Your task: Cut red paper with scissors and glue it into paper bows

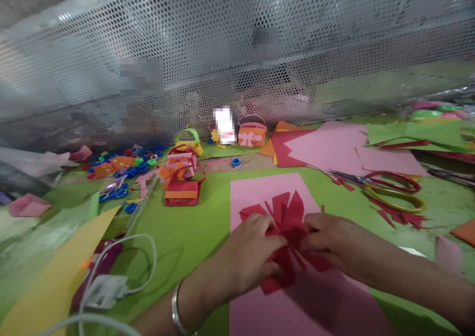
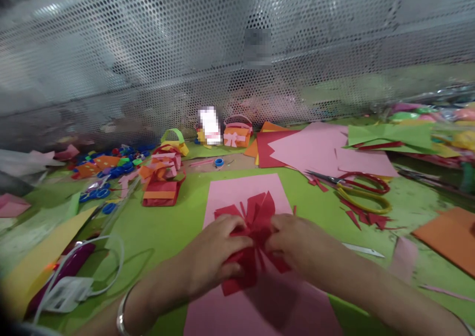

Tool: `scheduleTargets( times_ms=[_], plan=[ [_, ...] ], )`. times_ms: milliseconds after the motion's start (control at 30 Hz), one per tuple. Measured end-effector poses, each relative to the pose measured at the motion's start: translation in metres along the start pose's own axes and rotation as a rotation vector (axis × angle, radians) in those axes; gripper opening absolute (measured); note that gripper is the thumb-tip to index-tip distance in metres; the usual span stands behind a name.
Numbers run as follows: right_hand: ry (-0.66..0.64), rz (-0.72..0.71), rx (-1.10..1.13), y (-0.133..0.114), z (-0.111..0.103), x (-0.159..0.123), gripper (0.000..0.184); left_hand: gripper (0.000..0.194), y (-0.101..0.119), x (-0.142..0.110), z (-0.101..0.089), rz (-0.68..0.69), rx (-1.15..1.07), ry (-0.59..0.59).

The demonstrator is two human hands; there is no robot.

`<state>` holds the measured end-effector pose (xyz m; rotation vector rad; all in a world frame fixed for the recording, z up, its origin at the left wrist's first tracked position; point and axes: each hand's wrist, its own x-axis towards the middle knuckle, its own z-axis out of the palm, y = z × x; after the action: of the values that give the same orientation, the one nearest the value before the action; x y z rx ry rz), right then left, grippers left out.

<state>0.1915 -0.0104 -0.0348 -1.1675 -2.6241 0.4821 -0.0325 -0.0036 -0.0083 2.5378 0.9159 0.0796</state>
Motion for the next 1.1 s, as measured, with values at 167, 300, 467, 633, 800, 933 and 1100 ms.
scheduleTargets(
  times_ms=[167,300,467,633,800,933,1100],
  plan=[
    [0.134,0.078,0.022,0.014,-0.013,-0.001,0.028,0.027,-0.005,-0.001,0.003,-0.007,0.0,-0.035],
    [0.1,0.146,0.002,0.019,-0.02,-0.004,0.024,0.032,-0.009,-0.001,0.001,0.009,-0.006,-0.026],
    [-0.021,0.185,-0.091,0.02,-0.024,-0.008,0.019,0.023,-0.012,0.0,0.001,0.034,0.008,0.004],
    [-0.021,0.283,-0.164,0.032,-0.024,-0.013,0.012,0.046,-0.008,-0.004,0.003,0.073,0.047,0.014],
    [0.011,0.304,-0.157,0.035,-0.019,-0.014,0.015,0.054,-0.005,-0.006,0.007,0.045,0.034,-0.015],
    [0.105,0.365,-0.092,0.034,-0.013,-0.006,0.014,0.05,-0.003,-0.004,0.009,0.018,0.045,-0.03],
    [0.313,0.437,0.063,0.023,-0.001,0.013,0.01,0.038,0.0,-0.003,0.012,-0.019,0.084,-0.025]
  ],
)
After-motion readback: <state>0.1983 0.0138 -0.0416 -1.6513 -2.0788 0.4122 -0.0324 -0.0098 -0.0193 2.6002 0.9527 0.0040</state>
